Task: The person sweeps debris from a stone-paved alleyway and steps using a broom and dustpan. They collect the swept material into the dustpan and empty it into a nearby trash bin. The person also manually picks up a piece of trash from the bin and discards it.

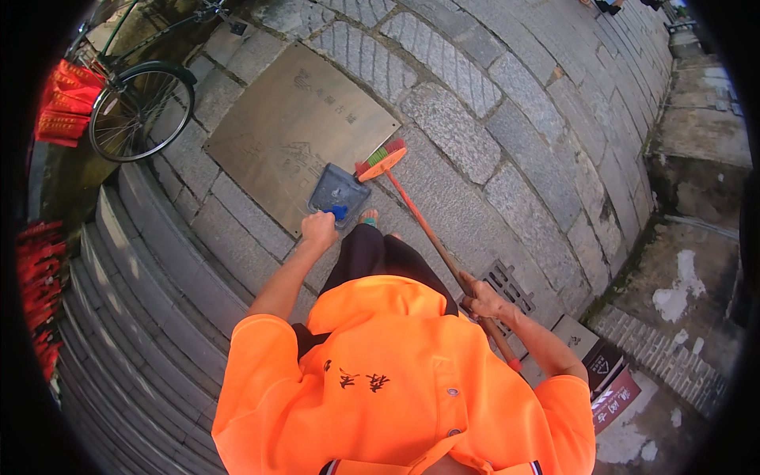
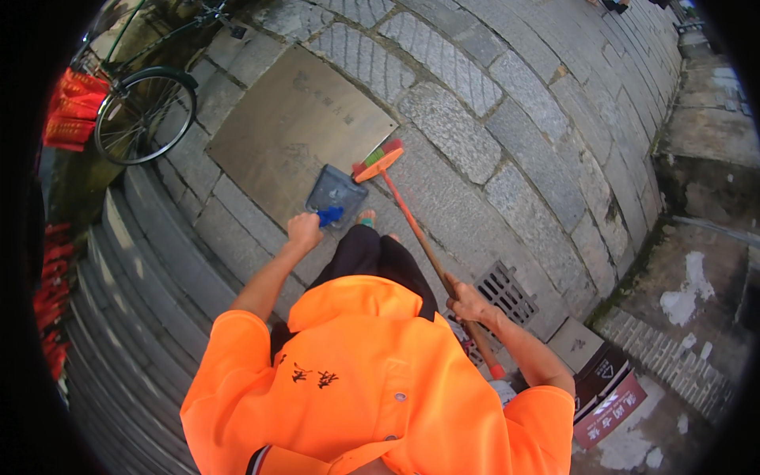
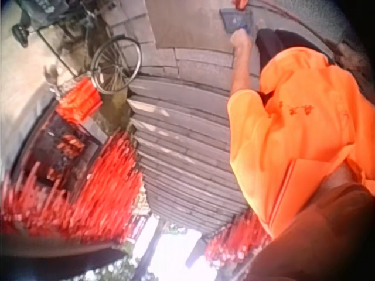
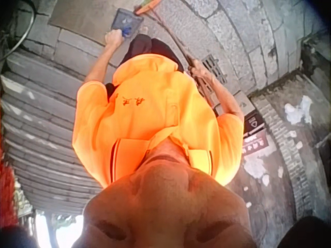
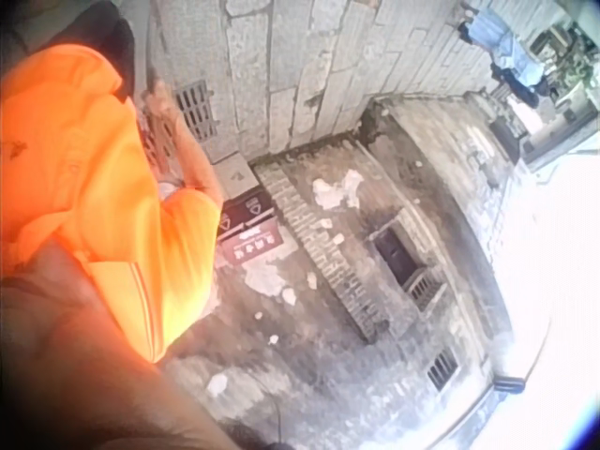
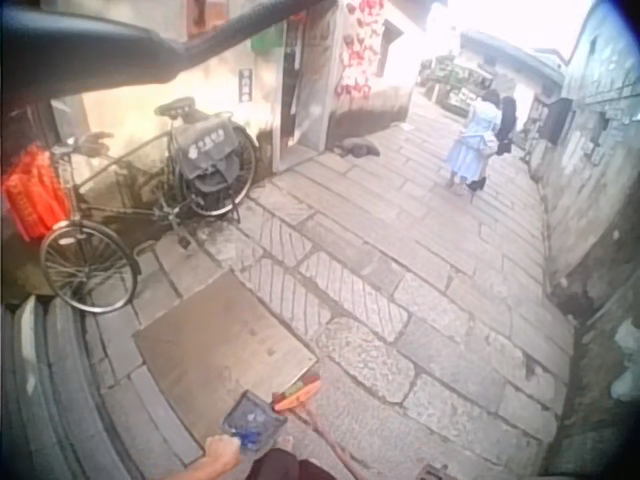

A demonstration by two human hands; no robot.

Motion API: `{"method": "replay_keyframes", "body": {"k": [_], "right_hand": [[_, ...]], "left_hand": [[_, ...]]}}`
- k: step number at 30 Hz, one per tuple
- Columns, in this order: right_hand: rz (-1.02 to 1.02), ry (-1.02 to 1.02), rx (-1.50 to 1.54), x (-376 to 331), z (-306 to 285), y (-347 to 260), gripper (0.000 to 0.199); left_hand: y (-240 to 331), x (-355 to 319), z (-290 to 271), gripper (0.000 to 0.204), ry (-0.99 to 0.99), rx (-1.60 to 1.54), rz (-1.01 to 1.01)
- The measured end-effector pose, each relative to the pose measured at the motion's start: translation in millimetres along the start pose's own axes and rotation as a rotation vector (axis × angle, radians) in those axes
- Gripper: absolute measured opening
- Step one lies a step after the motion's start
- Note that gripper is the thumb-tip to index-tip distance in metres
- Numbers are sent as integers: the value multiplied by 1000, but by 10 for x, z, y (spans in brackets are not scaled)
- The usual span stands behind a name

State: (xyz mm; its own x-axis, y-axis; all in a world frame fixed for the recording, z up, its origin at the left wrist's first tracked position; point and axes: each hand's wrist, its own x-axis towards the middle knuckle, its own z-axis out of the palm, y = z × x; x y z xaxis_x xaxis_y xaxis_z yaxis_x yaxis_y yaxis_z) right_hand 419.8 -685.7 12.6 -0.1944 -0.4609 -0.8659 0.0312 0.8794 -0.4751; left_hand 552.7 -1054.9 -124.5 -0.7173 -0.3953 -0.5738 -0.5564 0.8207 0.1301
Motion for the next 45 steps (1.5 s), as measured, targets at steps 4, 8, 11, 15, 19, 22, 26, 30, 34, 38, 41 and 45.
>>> {"method": "replay_keyframes", "body": {"k": [4, 8, 11, 15, 19, 22, 26, 30, 34, 38, 41, 45], "right_hand": [[79, -169, 373, -576, -171, 71, 69], [105, -63, 371, -913, -231, -94, 69], [108, 116, 450, -803, -402, -33, 68], [18, 293, 378, -281, -577, 118, 70], [13, 355, 223, 126, -633, 149, 72], [-28, 259, 72, 178, -144, 229, 71], [22, -81, 130, -250, 220, 160, 68], [89, -215, 466, -687, 127, 102, 66], [130, -67, 463, -870, -23, 57, 65], [99, 139, 542, -737, -288, 73, 69], [55, 268, 486, -457, -424, 108, 71], [18, 266, 317, -75, -283, 254, 74]], "left_hand": [[-21, 14, 9, 17, -8, -8, -25], [-206, -53, 2, 19, 8, -44, -47], [-332, -167, 86, 19, 7, -31, -44], [-586, -347, 166, 18, -32, 19, -57], [-650, -527, 82, 18, -25, 11, -47], [-644, -581, 115, 18, -35, 35, -68], [-594, -567, 316, 20, -31, 17, -80], [-606, -603, 421, 21, -20, 24, -86], [-668, -725, 350, 19, -19, -16, -102], [-677, -690, 327, 17, -7, -32, -120], [-615, -672, 248, 16, 3, -35, -137], [-744, -637, 499, 19, 153, -57, -124]]}}
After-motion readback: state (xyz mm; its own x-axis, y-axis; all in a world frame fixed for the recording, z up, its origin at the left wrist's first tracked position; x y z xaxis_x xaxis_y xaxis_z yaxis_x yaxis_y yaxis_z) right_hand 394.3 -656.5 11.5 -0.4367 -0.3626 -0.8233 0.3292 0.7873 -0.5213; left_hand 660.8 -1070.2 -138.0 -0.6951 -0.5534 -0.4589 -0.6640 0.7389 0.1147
